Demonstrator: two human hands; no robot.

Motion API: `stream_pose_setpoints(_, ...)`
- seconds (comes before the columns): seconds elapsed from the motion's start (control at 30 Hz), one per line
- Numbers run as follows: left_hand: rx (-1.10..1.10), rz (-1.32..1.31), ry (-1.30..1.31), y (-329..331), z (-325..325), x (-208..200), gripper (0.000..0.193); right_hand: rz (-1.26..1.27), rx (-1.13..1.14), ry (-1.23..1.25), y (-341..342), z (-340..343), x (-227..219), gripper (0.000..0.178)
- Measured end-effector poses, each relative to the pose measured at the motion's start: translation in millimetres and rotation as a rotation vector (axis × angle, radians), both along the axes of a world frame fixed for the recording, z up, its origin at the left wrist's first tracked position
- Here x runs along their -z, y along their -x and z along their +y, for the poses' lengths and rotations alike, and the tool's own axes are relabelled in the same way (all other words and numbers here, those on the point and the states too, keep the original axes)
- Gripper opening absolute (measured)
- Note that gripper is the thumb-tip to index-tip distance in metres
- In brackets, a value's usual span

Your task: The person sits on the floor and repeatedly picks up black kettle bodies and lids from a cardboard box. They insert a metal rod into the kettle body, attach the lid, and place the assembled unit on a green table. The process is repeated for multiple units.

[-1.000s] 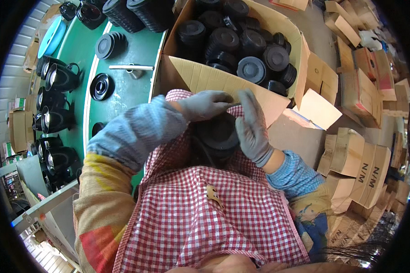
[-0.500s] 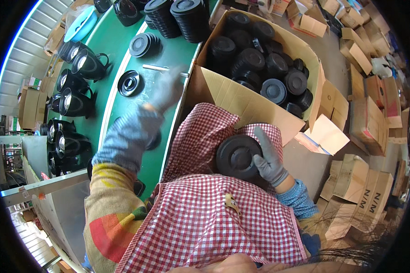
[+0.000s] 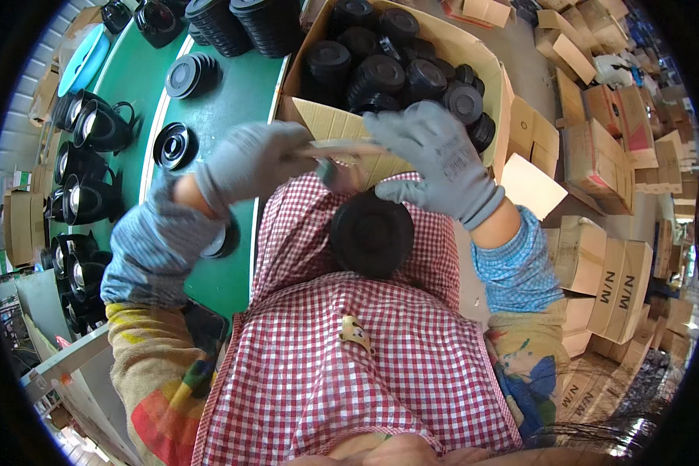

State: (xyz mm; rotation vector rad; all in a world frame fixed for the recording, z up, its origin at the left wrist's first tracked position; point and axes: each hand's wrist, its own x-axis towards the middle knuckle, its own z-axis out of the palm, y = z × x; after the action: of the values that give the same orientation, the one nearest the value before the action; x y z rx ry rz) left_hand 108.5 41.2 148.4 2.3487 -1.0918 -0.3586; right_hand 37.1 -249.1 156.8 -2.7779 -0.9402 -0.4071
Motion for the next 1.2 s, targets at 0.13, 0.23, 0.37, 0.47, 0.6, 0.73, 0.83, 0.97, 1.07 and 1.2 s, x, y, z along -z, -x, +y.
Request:
stream_pose_setpoints(0.13, 0.049, -0.056, -0.028, 66.2, -26.7, -2.5, 0.023, 0.383, -0.068, -0.037, 34.4, -16.3, 17.2, 0.045)
stream_pose_setpoints(0.23, 0.088, -0.046, -0.066, 85.3, -23.0, 14.3, 0.025, 0.468, -0.025, -0.047, 66.2, -12.0, 23.4, 0.044)
stream_pose_setpoints(0.37, 0.175, -0.141, 0.041, 80.8, -27.2, 36.5, 0.026, 0.311, 0.037, -0.195, 89.8, -15.3, 56.8, 0.044)
stream_pose_setpoints(0.47, 0.209, -0.088, 0.059, 75.0, -27.8, 43.5, 0.028, 0.416, 0.109, -0.172, 100.5, -8.7, 55.1, 0.047)
stream_pose_setpoints(0.6, 0.259, -0.053, 0.056, 69.9, -26.8, 47.3, 0.029, 0.448, 0.124, -0.15, 111.4, 0.9, 58.9, 0.051)
stream_pose_setpoints(0.73, 0.284, -0.005, 0.015, 70.8, -34.4, 46.2, 0.028, 0.739, 0.073, -0.063, 99.3, -1.4, 35.7, 0.052)
stream_pose_setpoints(0.83, 0.237, 0.142, 0.082, 73.2, -32.9, 52.1, 0.032, 0.743, -0.089, 0.027, 77.7, -9.8, 36.4, 0.055)
stream_pose_setpoints(0.97, 0.203, 0.223, 0.027, 71.6, -29.9, 61.6, 0.034, 0.366, -0.267, -0.177, 78.1, -8.5, 77.2, 0.061)
stream_pose_setpoints(1.07, 0.21, 0.28, -0.046, 59.8, -38.0, 69.0, 0.035, 0.459, -0.179, -0.219, 97.7, -1.5, 88.3, 0.063)
stream_pose_setpoints(1.2, 0.254, 0.159, -0.03, 37.2, -46.5, 78.1, 0.034, 0.501, -0.145, -0.288, 97.9, 7.9, 86.0, 0.068)
